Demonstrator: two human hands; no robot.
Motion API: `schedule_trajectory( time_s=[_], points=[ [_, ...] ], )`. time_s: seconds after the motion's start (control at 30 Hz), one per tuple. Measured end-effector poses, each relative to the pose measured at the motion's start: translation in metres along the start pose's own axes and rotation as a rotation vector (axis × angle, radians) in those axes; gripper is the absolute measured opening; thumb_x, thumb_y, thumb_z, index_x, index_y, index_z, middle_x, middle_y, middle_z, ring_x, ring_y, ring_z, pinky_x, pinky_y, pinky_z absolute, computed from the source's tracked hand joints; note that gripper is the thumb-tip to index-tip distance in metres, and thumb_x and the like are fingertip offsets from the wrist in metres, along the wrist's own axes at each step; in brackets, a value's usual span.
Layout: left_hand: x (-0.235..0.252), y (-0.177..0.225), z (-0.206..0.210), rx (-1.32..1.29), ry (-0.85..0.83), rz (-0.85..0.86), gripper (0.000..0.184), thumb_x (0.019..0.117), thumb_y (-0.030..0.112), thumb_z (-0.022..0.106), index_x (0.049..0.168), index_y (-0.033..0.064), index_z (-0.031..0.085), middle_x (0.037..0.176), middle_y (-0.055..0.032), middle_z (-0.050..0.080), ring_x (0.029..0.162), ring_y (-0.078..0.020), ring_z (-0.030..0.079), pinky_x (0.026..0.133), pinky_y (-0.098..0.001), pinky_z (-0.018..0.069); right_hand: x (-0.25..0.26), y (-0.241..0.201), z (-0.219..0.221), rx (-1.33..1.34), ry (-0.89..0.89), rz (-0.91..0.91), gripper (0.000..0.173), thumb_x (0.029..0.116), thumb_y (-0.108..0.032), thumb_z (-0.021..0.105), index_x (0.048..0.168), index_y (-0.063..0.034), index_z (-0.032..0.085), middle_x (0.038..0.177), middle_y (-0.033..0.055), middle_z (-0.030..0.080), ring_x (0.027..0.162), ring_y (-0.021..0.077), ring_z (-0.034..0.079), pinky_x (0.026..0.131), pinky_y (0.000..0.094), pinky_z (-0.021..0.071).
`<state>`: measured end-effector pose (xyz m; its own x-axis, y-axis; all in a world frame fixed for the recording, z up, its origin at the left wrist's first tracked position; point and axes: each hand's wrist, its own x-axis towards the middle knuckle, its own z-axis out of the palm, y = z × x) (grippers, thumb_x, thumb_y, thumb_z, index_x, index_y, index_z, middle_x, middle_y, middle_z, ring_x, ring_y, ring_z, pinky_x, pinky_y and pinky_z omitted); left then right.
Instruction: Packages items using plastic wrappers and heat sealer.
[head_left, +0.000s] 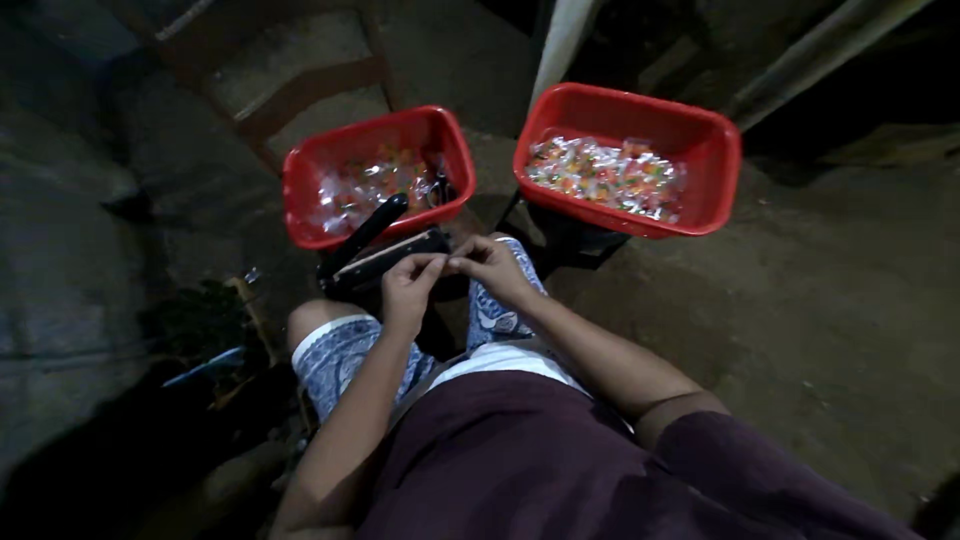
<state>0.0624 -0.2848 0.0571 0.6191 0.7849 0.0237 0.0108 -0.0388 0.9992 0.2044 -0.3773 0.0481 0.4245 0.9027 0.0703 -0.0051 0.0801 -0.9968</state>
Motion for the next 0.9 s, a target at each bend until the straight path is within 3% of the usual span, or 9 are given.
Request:
schedule_trajectory(
  time_s=[0.2, 0.3, 0.37, 0.47, 0.5, 0.6, 0.7, 0.77, 0.9],
  points=[
    [0.013, -0.02, 0.008, 0.085, -0.13, -0.033, 0.015, 0.0952, 0.003, 0.066, 0.108, -0.0029, 0.07, 0.108, -0.0069, 0.072, 0.096, -0.0091, 0.068, 0.088, -0.0277, 0.0572, 0.002, 0.013, -0.025, -0.193, -0.036, 0.007, 0.013, 0.0948, -0.007, 0.07, 0.098, 0.0059, 0.068, 0.095, 0.0116, 0.068, 0.085, 0.0127, 0.065, 0.081, 0.0318, 0.0557],
    [0.021, -0.017, 0.006, 0.087, -0.16, -0.109, 0.049, 0.0964, 0.006, 0.066, 0.143, -0.0023, 0.051, 0.141, -0.0162, 0.057, 0.115, -0.0172, 0.065, 0.097, -0.0329, 0.0556, 0.008, 0.022, -0.068, -0.394, 0.1, 0.008, 0.02, 0.0967, -0.016, 0.07, 0.105, 0.0032, 0.07, 0.101, 0.013, 0.072, 0.092, 0.0179, 0.07, 0.088, 0.0403, 0.058],
    [0.027, -0.015, -0.004, 0.077, -0.096, -0.116, 0.058, 0.0968, 0.007, 0.065, 0.15, 0.0008, 0.043, 0.146, -0.0161, 0.054, 0.117, -0.0181, 0.065, 0.096, -0.0335, 0.0556, 0.017, 0.023, -0.113, -0.514, 0.326, -0.051, 0.025, 0.0968, -0.019, 0.069, 0.104, 0.0047, 0.069, 0.097, 0.0136, 0.072, 0.089, 0.0177, 0.069, 0.085, 0.0399, 0.0585],
    [0.039, -0.026, -0.027, 0.102, 0.063, -0.047, 0.042, 0.0991, 0.008, 0.062, 0.138, -0.0037, 0.052, 0.131, -0.0164, 0.063, 0.11, -0.0177, 0.066, 0.094, -0.0341, 0.0557, 0.026, 0.019, -0.197, -0.697, 0.652, -0.086, 0.038, 0.0989, -0.028, 0.068, 0.107, 0.0094, 0.065, 0.097, 0.02, 0.068, 0.088, 0.0233, 0.066, 0.085, 0.0421, 0.0554],
    [0.043, -0.031, -0.035, 0.11, 0.098, -0.025, 0.036, 0.0995, 0.007, 0.061, 0.133, -0.005, 0.056, 0.126, -0.0166, 0.064, 0.109, -0.0178, 0.066, 0.094, -0.0346, 0.0554, 0.028, 0.019, -0.223, -0.754, 0.731, -0.053, 0.042, 0.1001, -0.03, 0.066, 0.111, 0.0112, 0.064, 0.102, 0.0255, 0.067, 0.092, 0.0298, 0.066, 0.088, 0.0467, 0.0543],
    [0.055, -0.046, -0.049, 0.122, 0.088, 0.014, 0.024, 0.0994, 0.006, 0.06, 0.121, -0.0061, 0.062, 0.113, -0.0139, 0.068, 0.101, -0.0155, 0.067, 0.092, -0.0337, 0.0563, 0.036, 0.015, -0.264, -0.86, 0.865, 0.09, 0.05, 0.0986, -0.029, 0.067, 0.129, 0.0099, 0.059, 0.13, 0.0334, 0.058, 0.124, 0.0431, 0.056, 0.108, 0.055, 0.0427],
    [0.069, -0.057, -0.051, 0.157, -0.129, 0.024, 0.023, 0.0981, 0.011, 0.061, 0.114, -0.0051, 0.067, 0.109, -0.0117, 0.071, 0.095, -0.013, 0.069, 0.086, -0.031, 0.0577, 0.057, 0.012, -0.238, -0.93, 0.77, 0.092, 0.048, 0.1002, -0.021, 0.063, 0.135, 0.0107, 0.054, 0.136, 0.035, 0.054, 0.131, 0.0469, 0.051, 0.112, 0.0573, 0.039],
    [0.081, -0.058, -0.046, 0.181, -0.332, -0.04, 0.025, 0.0988, 0.015, 0.062, 0.114, -0.004, 0.068, 0.111, -0.011, 0.071, 0.095, -0.0106, 0.068, 0.087, -0.0281, 0.0572, 0.081, 0.024, -0.203, -0.952, 0.597, 0.036, 0.042, 0.1007, -0.016, 0.06, 0.129, 0.0136, 0.057, 0.129, 0.0359, 0.058, 0.121, 0.0483, 0.057, 0.106, 0.0594, 0.0441],
    [0.102, -0.064, -0.035, 0.287, -0.701, -0.24, 0.03, 0.1007, 0.018, 0.064, 0.122, -0.0017, 0.067, 0.12, -0.014, 0.068, 0.105, -0.0145, 0.067, 0.095, -0.0308, 0.0553, 0.15, 0.046, -0.116, -0.922, 0.185, 0.072, 0.028, 0.1, -0.014, 0.063, 0.119, 0.007, 0.067, 0.12, 0.0281, 0.065, 0.111, 0.041, 0.064, 0.099, 0.0557, 0.0518]
  ],
)
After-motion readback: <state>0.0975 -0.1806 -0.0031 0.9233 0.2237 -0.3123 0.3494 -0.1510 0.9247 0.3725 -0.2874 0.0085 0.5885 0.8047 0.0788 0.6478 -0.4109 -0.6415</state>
